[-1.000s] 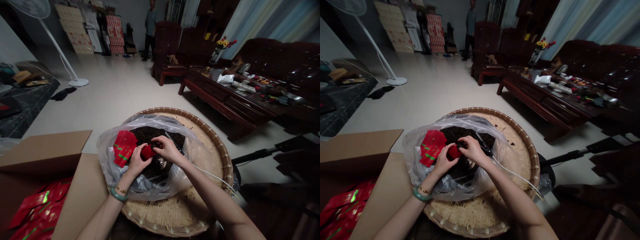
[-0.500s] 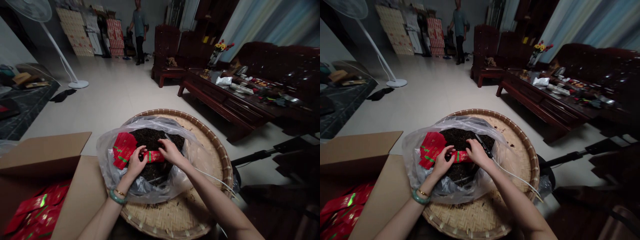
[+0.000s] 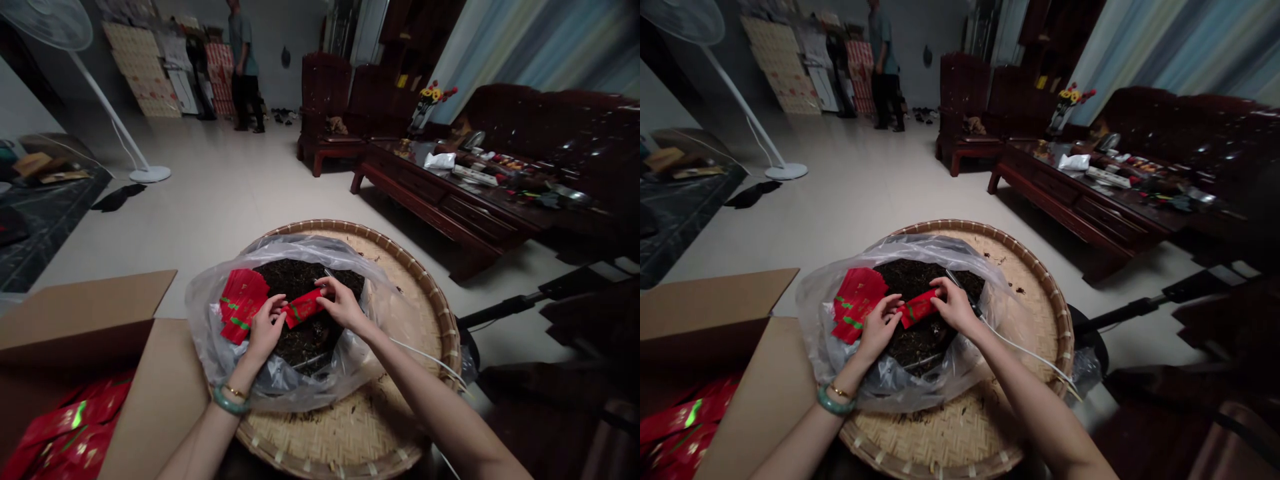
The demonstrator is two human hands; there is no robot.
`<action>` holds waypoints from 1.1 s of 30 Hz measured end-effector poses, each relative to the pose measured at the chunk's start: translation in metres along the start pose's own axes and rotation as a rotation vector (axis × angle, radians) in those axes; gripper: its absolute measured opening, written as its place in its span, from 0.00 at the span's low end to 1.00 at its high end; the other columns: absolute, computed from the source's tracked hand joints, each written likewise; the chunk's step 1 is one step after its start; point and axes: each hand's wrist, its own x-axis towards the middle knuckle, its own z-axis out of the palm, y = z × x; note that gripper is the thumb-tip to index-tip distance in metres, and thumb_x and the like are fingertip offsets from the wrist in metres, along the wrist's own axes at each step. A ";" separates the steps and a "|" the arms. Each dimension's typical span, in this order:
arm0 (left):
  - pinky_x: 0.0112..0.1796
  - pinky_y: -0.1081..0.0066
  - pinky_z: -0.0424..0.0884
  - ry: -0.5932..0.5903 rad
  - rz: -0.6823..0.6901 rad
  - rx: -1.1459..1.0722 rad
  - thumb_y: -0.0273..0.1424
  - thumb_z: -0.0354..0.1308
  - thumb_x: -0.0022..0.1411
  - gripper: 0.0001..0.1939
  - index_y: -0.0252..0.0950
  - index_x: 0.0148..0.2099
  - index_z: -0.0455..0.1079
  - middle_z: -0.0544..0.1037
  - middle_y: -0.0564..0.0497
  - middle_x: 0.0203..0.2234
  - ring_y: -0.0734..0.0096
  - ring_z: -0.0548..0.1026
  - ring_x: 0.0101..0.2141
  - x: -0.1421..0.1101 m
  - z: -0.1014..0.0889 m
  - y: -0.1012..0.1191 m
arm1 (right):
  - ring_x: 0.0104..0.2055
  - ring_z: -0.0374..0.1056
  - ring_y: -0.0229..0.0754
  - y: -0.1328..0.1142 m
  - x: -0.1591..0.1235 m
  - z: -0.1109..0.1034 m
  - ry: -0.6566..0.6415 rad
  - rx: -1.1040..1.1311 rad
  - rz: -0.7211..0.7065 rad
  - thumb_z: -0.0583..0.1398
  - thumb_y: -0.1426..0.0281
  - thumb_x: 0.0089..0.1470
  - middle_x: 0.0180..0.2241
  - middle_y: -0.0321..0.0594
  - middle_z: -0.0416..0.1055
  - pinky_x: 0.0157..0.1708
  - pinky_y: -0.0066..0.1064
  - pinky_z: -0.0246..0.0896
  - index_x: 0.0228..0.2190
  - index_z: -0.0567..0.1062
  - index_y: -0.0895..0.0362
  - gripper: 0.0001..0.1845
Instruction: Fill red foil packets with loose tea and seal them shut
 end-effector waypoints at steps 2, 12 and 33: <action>0.34 0.70 0.73 0.033 -0.009 -0.014 0.28 0.55 0.55 0.16 0.36 0.48 0.67 0.76 0.46 0.35 0.70 0.76 0.35 0.001 0.000 -0.001 | 0.32 0.67 0.39 -0.012 0.002 -0.002 -0.025 -0.040 -0.074 0.57 0.75 0.46 0.29 0.33 0.70 0.36 0.31 0.60 0.38 0.69 0.54 0.14; 0.39 0.62 0.71 0.105 0.212 0.336 0.29 0.55 0.55 0.19 0.36 0.50 0.64 0.72 0.43 0.43 0.61 0.71 0.42 -0.001 -0.003 0.014 | 0.39 0.67 0.43 -0.034 0.007 0.013 -0.113 -0.316 -0.268 0.53 0.80 0.49 0.38 0.39 0.72 0.52 0.45 0.50 0.43 0.67 0.51 0.20; 0.41 0.63 0.73 0.133 0.287 0.287 0.29 0.60 0.53 0.22 0.36 0.51 0.64 0.69 0.45 0.43 0.63 0.70 0.44 -0.003 -0.004 0.015 | 0.44 0.64 0.46 0.012 -0.004 0.036 -0.497 -0.966 -0.153 0.55 0.78 0.50 0.39 0.45 0.70 0.39 0.31 0.62 0.41 0.71 0.58 0.15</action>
